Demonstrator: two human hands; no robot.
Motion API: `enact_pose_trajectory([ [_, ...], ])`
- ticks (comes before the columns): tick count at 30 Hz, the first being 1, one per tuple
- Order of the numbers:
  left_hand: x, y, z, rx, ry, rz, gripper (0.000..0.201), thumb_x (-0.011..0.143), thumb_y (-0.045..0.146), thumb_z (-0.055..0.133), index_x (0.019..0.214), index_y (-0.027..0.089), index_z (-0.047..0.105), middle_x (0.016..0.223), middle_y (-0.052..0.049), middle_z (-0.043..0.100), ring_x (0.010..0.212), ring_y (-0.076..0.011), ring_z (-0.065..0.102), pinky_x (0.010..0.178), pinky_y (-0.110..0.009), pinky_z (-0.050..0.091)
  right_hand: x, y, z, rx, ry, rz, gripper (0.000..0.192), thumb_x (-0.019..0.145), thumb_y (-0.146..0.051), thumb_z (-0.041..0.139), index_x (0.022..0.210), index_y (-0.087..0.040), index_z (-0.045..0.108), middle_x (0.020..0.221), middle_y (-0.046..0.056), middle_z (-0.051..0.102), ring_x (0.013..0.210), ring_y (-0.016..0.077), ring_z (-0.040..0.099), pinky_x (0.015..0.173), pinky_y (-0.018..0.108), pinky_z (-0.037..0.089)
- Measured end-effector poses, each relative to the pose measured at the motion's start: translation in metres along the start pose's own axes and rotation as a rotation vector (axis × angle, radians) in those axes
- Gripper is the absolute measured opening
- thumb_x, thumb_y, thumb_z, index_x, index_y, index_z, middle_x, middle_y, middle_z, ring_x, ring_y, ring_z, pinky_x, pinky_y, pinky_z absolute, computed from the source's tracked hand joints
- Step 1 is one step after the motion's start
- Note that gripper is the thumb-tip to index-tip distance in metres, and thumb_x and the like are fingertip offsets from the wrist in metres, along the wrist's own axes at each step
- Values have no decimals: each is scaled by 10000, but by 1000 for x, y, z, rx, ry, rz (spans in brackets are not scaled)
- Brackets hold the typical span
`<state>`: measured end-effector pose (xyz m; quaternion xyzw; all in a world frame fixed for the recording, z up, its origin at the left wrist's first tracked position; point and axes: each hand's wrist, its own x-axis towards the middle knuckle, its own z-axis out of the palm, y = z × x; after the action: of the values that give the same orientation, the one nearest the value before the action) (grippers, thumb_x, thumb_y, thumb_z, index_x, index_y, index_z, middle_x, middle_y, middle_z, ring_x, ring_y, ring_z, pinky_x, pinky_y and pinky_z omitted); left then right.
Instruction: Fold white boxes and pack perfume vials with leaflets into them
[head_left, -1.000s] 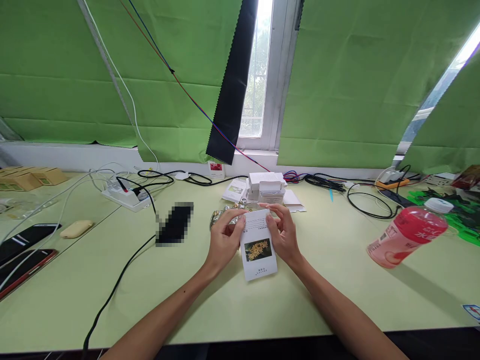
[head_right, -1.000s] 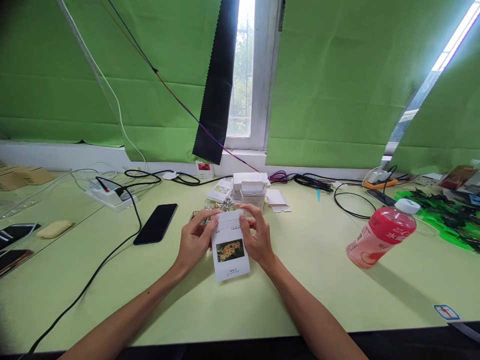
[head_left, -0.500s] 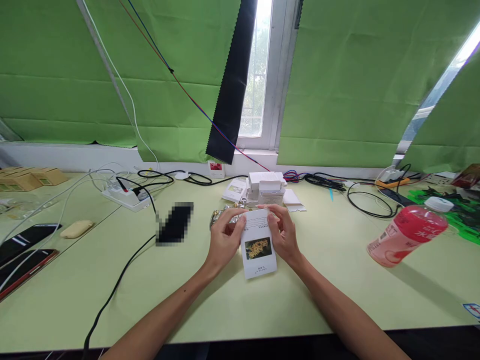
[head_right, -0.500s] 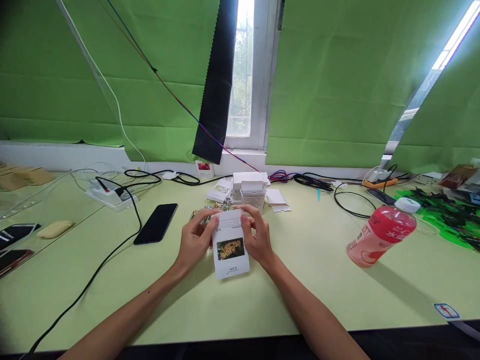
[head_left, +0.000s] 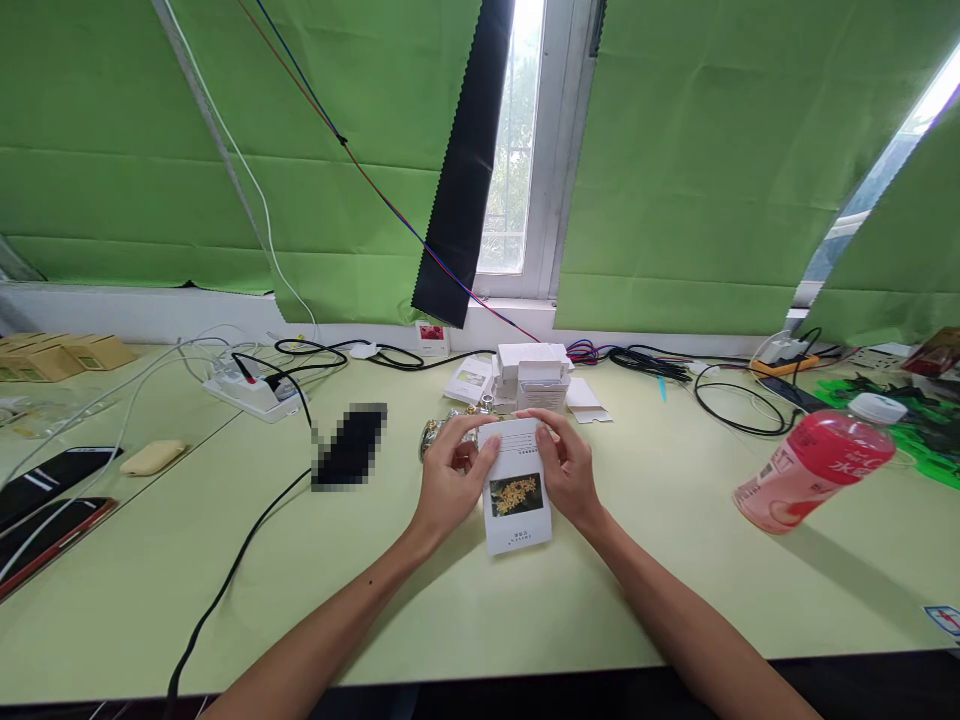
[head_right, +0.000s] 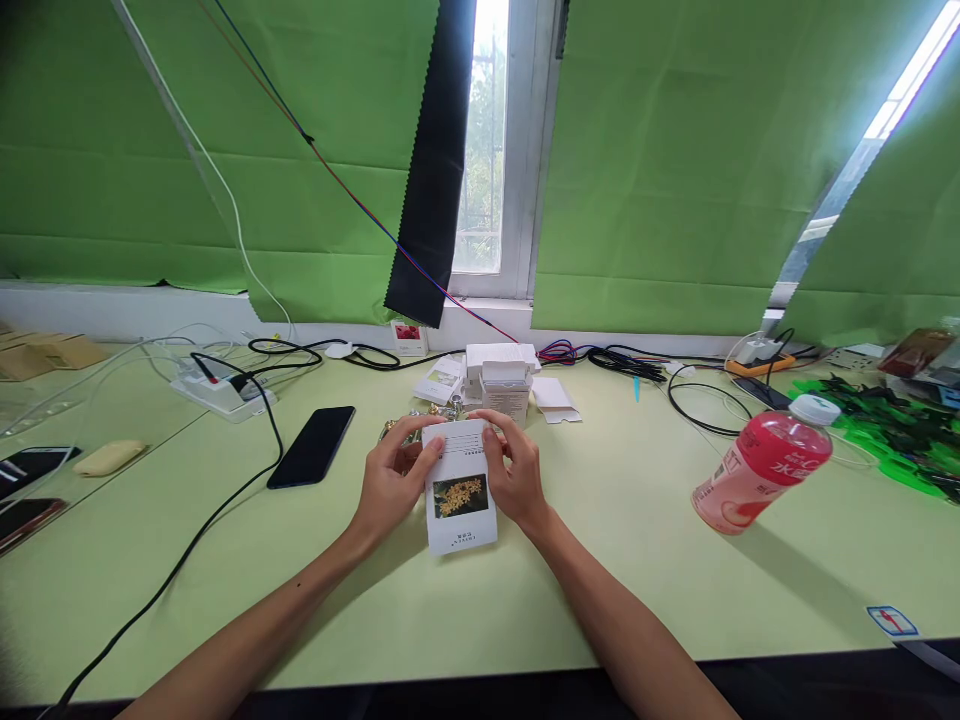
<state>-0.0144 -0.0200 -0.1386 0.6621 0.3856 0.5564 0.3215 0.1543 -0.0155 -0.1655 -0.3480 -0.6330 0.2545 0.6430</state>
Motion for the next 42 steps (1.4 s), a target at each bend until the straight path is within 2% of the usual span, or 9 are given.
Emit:
enact_pose_trajectory([
  [4,-1,0,0,130,27,62,288,921,422,646,1141,239,676,1069,-47,640,629,-98,548,537,-225,501,0,0,0,8,9,1,243,1037,-380,484,1178,-254,637,1140,68,748,630,128,629,528,259,508],
  [8,0,0,0,208,37,121,294,914,393,645,1174,256,655,1109,-56,638,857,-161,600,585,-219,540,0,0,0,15,16,0,239,1039,-385,483,1171,-254,633,1148,71,750,687,143,674,543,258,534],
  [12,0,-2,0,186,-2,85,338,909,403,648,1217,267,623,1192,-73,626,993,-201,632,624,-239,565,0,0,0,3,15,3,240,1036,-400,488,1164,-260,635,1130,67,753,672,146,677,535,265,541],
  [16,-1,-3,1,118,-76,-12,382,920,446,630,1263,283,591,1266,-79,616,883,-190,694,604,-261,560,-1,1,0,3,13,-2,236,1034,-397,492,1159,-260,636,1110,67,751,653,141,664,530,264,534],
  [20,0,-3,2,71,-78,-63,380,916,467,626,1238,270,583,1225,-76,634,782,-176,705,579,-266,549,-1,1,0,17,2,-7,225,1037,-375,493,1166,-260,638,1099,62,751,631,127,643,519,252,511],
  [34,-1,-7,3,0,-108,-53,302,934,456,625,1168,265,602,1196,-56,668,774,-161,686,597,-255,551,-1,2,-1,14,-17,-17,215,1037,-354,494,1158,-264,648,1063,53,744,590,111,591,498,247,469],
  [42,-1,-6,3,-13,-102,-64,298,931,462,630,1148,261,598,1168,-54,681,755,-158,681,591,-259,539,1,2,-1,37,-24,-15,211,1034,-364,498,1154,-267,643,1122,61,741,640,126,644,524,254,507],
])
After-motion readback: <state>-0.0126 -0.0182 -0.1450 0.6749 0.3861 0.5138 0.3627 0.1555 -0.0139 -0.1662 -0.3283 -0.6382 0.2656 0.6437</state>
